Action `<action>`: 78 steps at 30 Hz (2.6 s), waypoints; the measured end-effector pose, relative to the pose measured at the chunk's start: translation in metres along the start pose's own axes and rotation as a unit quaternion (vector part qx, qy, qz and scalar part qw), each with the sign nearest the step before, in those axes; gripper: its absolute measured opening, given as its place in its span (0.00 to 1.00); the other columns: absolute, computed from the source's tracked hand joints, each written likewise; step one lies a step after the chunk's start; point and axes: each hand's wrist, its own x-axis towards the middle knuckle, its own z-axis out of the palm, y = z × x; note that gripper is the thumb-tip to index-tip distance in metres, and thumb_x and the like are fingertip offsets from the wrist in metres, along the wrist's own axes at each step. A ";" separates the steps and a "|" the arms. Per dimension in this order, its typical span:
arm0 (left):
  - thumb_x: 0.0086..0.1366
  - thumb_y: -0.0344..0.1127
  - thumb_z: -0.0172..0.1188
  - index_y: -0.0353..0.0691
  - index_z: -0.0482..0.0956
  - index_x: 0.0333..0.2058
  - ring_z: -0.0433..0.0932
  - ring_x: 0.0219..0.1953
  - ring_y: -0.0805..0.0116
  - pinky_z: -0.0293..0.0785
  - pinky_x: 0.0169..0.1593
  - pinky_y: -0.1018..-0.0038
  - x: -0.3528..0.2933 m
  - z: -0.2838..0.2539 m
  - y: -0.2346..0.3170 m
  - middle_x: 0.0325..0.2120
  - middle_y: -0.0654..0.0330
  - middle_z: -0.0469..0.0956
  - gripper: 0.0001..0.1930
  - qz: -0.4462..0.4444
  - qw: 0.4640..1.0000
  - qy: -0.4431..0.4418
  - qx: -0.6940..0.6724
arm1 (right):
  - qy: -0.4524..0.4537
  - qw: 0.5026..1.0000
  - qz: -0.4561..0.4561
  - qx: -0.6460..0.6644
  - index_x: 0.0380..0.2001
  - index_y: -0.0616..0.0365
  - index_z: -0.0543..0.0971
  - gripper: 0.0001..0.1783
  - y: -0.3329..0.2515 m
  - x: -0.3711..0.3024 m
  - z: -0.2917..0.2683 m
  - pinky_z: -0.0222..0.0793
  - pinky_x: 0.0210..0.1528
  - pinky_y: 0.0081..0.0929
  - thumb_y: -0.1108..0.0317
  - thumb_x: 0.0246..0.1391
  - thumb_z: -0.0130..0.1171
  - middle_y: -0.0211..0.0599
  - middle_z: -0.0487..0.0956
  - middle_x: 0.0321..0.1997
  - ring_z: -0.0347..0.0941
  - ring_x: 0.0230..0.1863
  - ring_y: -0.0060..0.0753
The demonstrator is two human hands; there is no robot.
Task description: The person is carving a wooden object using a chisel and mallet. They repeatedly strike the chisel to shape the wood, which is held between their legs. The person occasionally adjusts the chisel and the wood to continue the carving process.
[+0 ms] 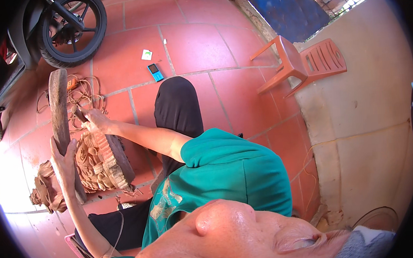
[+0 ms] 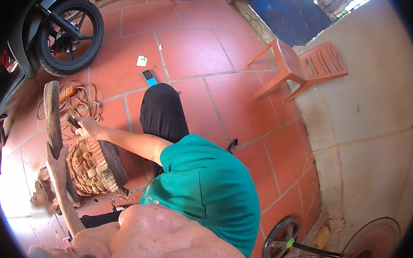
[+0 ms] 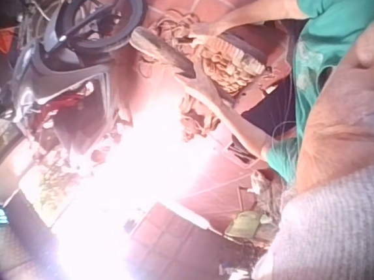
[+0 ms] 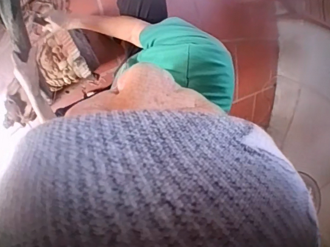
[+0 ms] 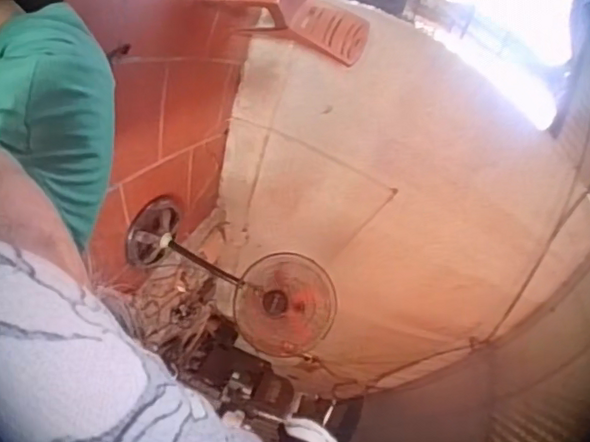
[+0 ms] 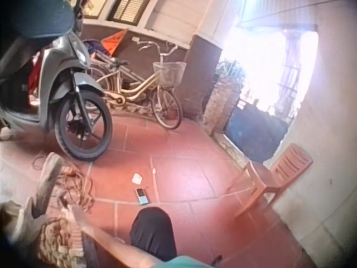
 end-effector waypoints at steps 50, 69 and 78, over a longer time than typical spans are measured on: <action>0.64 0.43 0.64 0.29 0.72 0.52 0.79 0.45 0.57 0.72 0.51 0.65 0.000 -0.001 -0.019 0.42 0.47 0.81 0.26 -0.004 1.000 -0.024 -0.009 | 0.036 0.995 -0.088 0.012 0.43 0.58 0.72 0.18 0.014 -0.004 0.012 0.71 0.31 0.45 0.73 0.49 0.66 0.52 0.77 0.26 0.77 0.30 0.58; 0.63 0.50 0.67 0.38 0.74 0.42 0.69 0.18 0.83 0.66 0.23 0.84 -0.016 -0.037 -0.021 0.19 0.70 0.69 0.22 -0.056 0.967 0.067 -0.238 | 0.010 0.943 0.151 0.297 0.44 0.58 0.71 0.15 0.030 0.020 -0.014 0.84 0.33 0.30 0.77 0.56 0.65 0.35 0.80 0.34 0.83 0.34 0.34; 0.59 0.56 0.68 0.38 0.73 0.40 0.70 0.18 0.83 0.66 0.21 0.85 -0.012 -0.031 -0.027 0.21 0.69 0.69 0.26 -0.024 0.974 0.062 -0.216 | -0.026 0.951 0.149 0.269 0.44 0.58 0.73 0.16 0.029 0.019 -0.012 0.78 0.37 0.25 0.82 0.55 0.63 0.33 0.79 0.35 0.79 0.34 0.27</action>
